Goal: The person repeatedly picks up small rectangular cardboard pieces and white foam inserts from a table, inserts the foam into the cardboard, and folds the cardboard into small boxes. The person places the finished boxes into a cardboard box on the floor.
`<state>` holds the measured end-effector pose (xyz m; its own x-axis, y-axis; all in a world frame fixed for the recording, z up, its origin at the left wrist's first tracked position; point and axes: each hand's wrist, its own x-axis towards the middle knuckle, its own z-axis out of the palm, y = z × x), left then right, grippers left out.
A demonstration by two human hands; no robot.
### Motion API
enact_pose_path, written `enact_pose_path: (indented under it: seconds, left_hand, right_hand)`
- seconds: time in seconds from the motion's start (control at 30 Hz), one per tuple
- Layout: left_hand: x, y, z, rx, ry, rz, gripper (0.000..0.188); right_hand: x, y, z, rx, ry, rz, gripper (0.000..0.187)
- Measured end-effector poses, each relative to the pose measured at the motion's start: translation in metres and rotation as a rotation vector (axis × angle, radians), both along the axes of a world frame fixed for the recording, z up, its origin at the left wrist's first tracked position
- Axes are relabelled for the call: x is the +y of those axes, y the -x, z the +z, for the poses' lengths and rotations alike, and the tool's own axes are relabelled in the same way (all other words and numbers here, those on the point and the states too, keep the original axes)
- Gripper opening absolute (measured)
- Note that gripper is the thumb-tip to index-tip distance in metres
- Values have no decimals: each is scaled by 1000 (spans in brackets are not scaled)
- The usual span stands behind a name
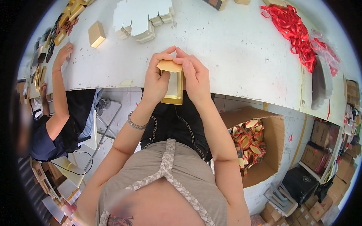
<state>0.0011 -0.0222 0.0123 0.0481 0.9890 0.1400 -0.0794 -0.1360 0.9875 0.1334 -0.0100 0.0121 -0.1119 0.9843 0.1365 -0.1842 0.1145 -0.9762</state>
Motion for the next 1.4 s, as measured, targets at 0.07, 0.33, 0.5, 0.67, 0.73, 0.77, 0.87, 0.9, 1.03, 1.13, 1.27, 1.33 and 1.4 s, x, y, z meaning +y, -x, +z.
enact_pose_path:
  seconds: [0.07, 0.33, 0.5, 0.67, 0.73, 0.77, 0.87, 0.9, 1.03, 1.13, 1.27, 1.33, 1.4]
  left_hand:
    - [2, 3, -3, 118, -59, -26, 42]
    - [8, 27, 5, 57, 41, -348, 59]
    - [18, 24, 14, 372, 39, -352, 53]
    - [26, 19, 29, 1184, -191, -147, 25]
    - [34, 22, 39, 1351, -152, -154, 15]
    - [35, 22, 41, 1368, -184, -148, 12]
    - [37, 23, 31, 1397, -444, -52, 9]
    - [38, 23, 25, 1397, -563, -9, 10]
    - [49, 25, 23, 1488, -480, -67, 13]
    - [51, 20, 31, 1471, -293, -84, 16]
    - [58, 20, 31, 1360, -137, -106, 19]
    - [57, 24, 29, 1302, -80, -149, 20]
    - [57, 26, 22, 1221, -88, -202, 20]
  right_hand:
    - [-1, -5, 5, -83, 96, 66, 19]
    - [8, -19, 19, -696, -86, 189, 24]
    - [5, -7, 17, -963, -240, 50, 21]
    - [4, 4, 5, -1230, -568, -117, 15]
    - [10, 8, 3, -1245, -582, -144, 15]
    - [11, 8, 5, -1291, -535, -133, 15]
    - [10, 9, 19, -1416, -466, -71, 13]
    - [16, 12, 23, -1449, -496, -41, 11]
    - [32, 14, 37, -1558, -472, 140, 6]
    - [32, 14, 50, -1610, -389, 286, 6]
    - [49, 16, 32, -1575, -516, 188, 14]
    - [51, 11, 26, -1544, -626, 213, 14]
    - [41, 12, 27, -1591, -614, 238, 15]
